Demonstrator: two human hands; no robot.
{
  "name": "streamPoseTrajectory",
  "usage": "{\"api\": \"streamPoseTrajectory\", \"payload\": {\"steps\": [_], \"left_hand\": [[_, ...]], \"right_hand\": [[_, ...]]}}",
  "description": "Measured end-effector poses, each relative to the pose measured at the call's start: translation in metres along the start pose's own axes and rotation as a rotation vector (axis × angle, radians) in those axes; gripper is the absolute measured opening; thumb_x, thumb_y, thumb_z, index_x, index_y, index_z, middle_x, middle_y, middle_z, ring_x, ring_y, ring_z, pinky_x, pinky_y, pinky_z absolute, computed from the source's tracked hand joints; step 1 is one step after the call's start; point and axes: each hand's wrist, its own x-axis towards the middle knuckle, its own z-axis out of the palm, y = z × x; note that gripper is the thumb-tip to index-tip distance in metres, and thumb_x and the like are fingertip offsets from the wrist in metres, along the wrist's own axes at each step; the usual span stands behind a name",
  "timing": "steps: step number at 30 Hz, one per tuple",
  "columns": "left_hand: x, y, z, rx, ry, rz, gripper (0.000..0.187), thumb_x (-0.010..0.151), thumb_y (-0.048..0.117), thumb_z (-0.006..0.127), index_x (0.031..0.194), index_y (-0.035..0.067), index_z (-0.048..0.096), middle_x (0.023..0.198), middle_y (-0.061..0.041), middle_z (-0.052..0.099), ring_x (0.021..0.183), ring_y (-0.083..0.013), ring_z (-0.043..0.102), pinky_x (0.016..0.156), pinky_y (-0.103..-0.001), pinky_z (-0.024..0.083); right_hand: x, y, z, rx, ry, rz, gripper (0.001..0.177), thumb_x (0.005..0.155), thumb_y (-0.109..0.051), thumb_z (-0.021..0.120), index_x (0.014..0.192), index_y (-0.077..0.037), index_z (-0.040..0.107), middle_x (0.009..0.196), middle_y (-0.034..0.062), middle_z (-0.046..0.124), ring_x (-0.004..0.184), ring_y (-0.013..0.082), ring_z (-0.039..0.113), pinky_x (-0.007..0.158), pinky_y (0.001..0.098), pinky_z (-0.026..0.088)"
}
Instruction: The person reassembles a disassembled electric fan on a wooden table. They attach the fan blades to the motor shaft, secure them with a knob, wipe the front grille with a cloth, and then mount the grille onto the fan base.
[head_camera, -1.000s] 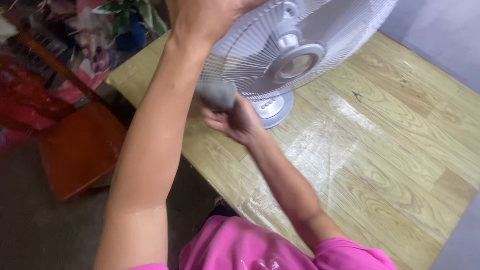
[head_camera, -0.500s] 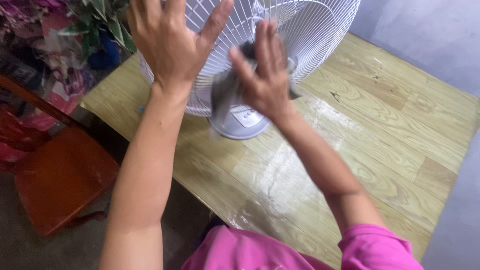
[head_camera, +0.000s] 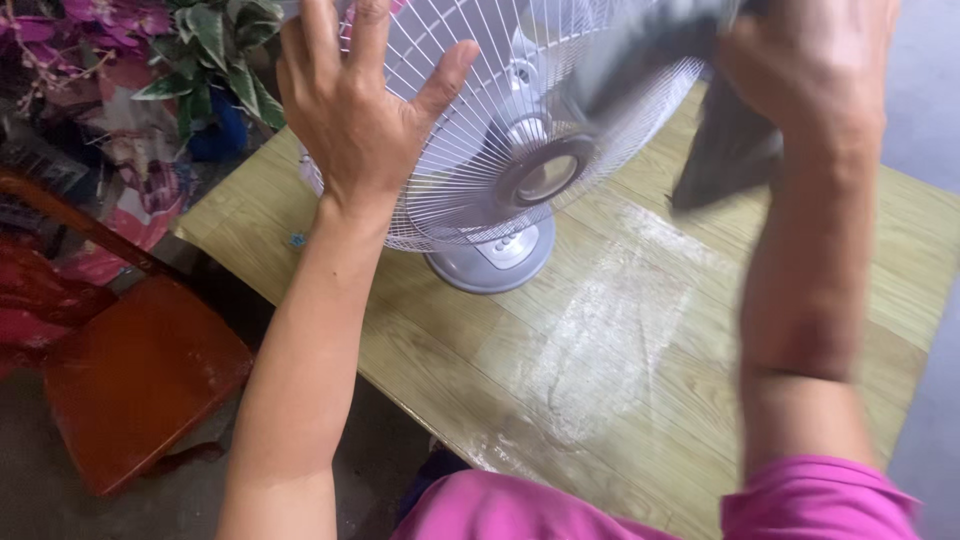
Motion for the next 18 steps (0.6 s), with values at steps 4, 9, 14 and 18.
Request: {"api": "streamPoseTrajectory", "payload": {"steps": [4, 9, 14, 18], "left_hand": [[0.001, 0.003, 0.0, 0.007, 0.011, -0.001, 0.073, 0.105, 0.077, 0.057, 0.139, 0.012, 0.067, 0.137, -0.011, 0.057, 0.11, -0.0288, 0.061, 0.089, -0.045, 0.056], [0.001, 0.006, -0.002, -0.005, 0.004, -0.009, 0.073, 0.102, 0.074, 0.055, 0.137, 0.011, 0.067, 0.133, -0.01, 0.056, 0.111, -0.0299, 0.06, 0.088, -0.045, 0.056], [0.003, 0.012, 0.0, 0.041, 0.025, -0.016, 0.073, 0.104, 0.078, 0.056, 0.139, 0.014, 0.066, 0.135, -0.009, 0.055, 0.113, -0.0289, 0.06, 0.089, -0.044, 0.056], [0.002, 0.014, -0.003, 0.035, 0.014, -0.036, 0.074, 0.103, 0.079, 0.057, 0.146, 0.018, 0.06, 0.137, -0.006, 0.056, 0.115, -0.0273, 0.06, 0.09, -0.043, 0.056]], "right_hand": [[-0.021, 0.024, 0.007, -0.296, -0.643, 0.227, 0.026, 0.093, -0.031, 0.071, 0.109, -0.011, 0.075, 0.091, 0.0139, 0.072, 0.089, 0.0314, 0.069, 0.084, 0.0489, 0.056], [-0.039, 0.039, 0.018, 1.209, -0.696, 0.247, 0.027, 0.103, -0.023, 0.058, 0.115, 0.0, 0.067, 0.103, 0.0111, 0.073, 0.095, 0.0227, 0.072, 0.094, 0.0443, 0.054], [-0.04, -0.003, 0.02, 1.566, 0.09, -0.21, 0.019, 0.12, -0.016, 0.052, 0.118, 0.0, 0.063, 0.113, 0.0141, 0.065, 0.11, 0.0273, 0.062, 0.107, 0.0477, 0.05], [-0.011, -0.048, 0.028, 0.608, 0.473, -0.599, 0.047, 0.105, -0.035, 0.057, 0.128, 0.006, 0.06, 0.133, 0.0288, 0.052, 0.126, 0.0447, 0.051, 0.103, 0.0592, 0.046]]}}
